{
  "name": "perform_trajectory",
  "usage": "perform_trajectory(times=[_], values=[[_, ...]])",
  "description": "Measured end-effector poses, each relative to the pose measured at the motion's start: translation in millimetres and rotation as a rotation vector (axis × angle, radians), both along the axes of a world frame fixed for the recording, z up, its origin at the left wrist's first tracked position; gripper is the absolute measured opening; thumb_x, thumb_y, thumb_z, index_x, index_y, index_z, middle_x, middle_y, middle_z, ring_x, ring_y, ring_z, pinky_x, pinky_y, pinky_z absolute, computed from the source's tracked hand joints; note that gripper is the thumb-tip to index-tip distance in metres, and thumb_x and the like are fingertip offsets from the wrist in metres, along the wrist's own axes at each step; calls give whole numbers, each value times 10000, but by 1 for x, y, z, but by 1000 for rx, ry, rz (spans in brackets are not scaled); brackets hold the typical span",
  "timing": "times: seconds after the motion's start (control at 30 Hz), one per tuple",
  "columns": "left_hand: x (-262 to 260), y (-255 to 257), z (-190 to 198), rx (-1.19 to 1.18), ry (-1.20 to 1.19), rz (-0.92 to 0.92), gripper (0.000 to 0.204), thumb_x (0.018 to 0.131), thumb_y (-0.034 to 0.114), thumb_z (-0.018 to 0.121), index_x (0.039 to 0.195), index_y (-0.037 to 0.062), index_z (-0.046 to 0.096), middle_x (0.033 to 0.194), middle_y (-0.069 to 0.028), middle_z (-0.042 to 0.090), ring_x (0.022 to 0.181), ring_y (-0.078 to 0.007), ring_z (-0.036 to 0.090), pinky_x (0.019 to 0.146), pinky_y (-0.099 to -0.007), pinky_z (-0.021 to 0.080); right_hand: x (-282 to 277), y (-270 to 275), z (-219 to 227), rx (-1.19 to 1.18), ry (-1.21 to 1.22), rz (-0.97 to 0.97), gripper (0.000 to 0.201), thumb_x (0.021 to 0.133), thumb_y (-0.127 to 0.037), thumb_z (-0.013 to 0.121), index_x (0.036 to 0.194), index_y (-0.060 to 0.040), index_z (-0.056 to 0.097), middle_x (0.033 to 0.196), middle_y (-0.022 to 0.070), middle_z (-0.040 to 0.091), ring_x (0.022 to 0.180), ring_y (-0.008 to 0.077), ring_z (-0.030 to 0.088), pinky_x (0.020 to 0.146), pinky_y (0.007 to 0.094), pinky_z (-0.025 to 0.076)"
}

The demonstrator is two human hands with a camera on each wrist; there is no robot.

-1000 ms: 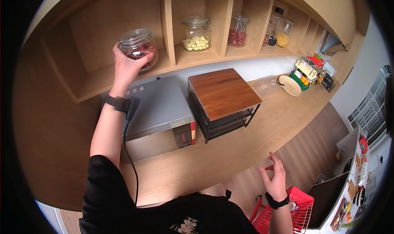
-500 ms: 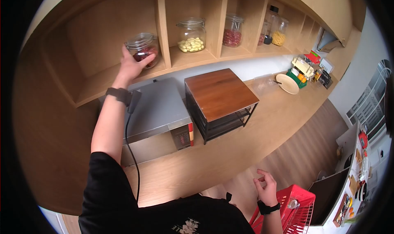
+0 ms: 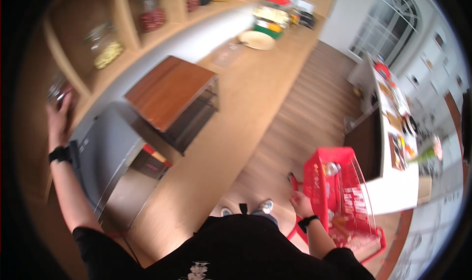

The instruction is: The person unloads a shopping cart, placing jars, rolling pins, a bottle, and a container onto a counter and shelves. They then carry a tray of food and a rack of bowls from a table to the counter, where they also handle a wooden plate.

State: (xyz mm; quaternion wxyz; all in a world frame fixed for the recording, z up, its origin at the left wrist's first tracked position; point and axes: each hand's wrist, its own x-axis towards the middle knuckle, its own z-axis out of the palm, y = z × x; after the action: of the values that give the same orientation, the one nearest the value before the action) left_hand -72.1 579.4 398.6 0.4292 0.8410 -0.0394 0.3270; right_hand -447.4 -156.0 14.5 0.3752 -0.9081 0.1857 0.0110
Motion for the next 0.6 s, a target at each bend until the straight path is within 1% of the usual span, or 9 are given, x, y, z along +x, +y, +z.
perform_trajectory(times=[0.13, 0.23, 0.33, 0.37, 0.4, 0.43, 0.47, 0.5, 0.6], values=[[4, 26, -7, 334, -90, 23, 420, 1004, 268, 676, 1319, 4, 588, 1295, -97, 624, 1177, -189, 596, 1022, -344, 469, -47, -4, -22, -11, 64, -88, 284, 936, -251, 662, 1108, -28, 701, 1000, 179, 734, 897, 332, 724, 841, 430, 568], [-78, -102, 1, 329, -573, 141, 384, 993, 284, 693, 1218, 25, 521, 1163, -89, 581, 1047, -200, 561, 935, -363, 463, -79, -3, -22, 31, 43, -218, 264, 938, -231, 648, 1095, -25, 698, 990, 186, 737, 901, 337, 724, 839, 437, 567], [-127, -220, -24, 134, -873, -107, 385, 981, 301, 710, 1116, 47, 453, 1031, -81, 537, 918, -211, 526, 848, -381, 457, -117, 5, -10, 96, 80, -359, 248, 933, -199, 633, 1102, -28, 692, 916, 190, 734, 883, 351, 718, 827, 443, 563], [-135, -241, -57, 159, -804, -217, 243, 1019, 222, 653, 1051, 40, 495, 948, -64, 573, 833, -191, 578, 774, -343, 505, -130, 7, -6, 57, 83, -382, 253, 927, -186, 628, 1115, -28, 685, 889, 190, 731, 866, 361, 714, 819, 448, 563], [-112, -191, -128, 201, -524, -407, 262, 1059, 110, 551, 1264, -35, 627, 1322, -119, 649, 1226, -230, 596, 1080, -371, 455, -144, 10, -2, 18, 86, -397, 259, 921, -172, 624, 1129, -27, 678, 862, 190, 728, 849, 371, 709, 811, 453, 563], [-131, -234, -167, 155, -205, -436, 179, 1025, 55, 596, 1174, -37, 635, 1269, -131, 656, 1215, -234, 590, 1086, -360, 435, -156, 11, 5, 48, 149, -438, 278, 891, -141, 623, 1141, -28, 667, 922, 201, 720, 915, 369, 696, 855, 453, 554], [-141, -274, -183, 398, 133, -496, 239, 1029, 89, 599, 1239, -23, 624, 1286, -136, 647, 1213, -237, 589, 1077, -354, 431, -176, 13, 4, 50, 158, -479, 278, 891, -141, 623, 1141, -28, 667, 922, 201, 720, 915, 369, 696, 855, 453, 554], [-147, -313, -214, 382, 328, -593, 328, 1011, 123, 627, 1308, -14, 596, 1314, -150, 629, 1233, -255, 576, 1100, -368, 409, -194, 10, 3, -64, 91, -490, 281, 878, -134, 628, 1137, -32, 667, 974, 206, 709, 965, 363, 684, 882, 454, 544], [-133, -343, -315, 642, 548, -816, 610, 965, 170, 671, 1489, -11, 419, 1508, -237, 462, 1423, -372, 420, 1187, -433, 312, -254, 2, 3, -515, 115, -626, 403, 811, -153, 714, 1199, -69, 645, 1076, 170, 669, 1038, 372, 637, 915, 470, 529]])
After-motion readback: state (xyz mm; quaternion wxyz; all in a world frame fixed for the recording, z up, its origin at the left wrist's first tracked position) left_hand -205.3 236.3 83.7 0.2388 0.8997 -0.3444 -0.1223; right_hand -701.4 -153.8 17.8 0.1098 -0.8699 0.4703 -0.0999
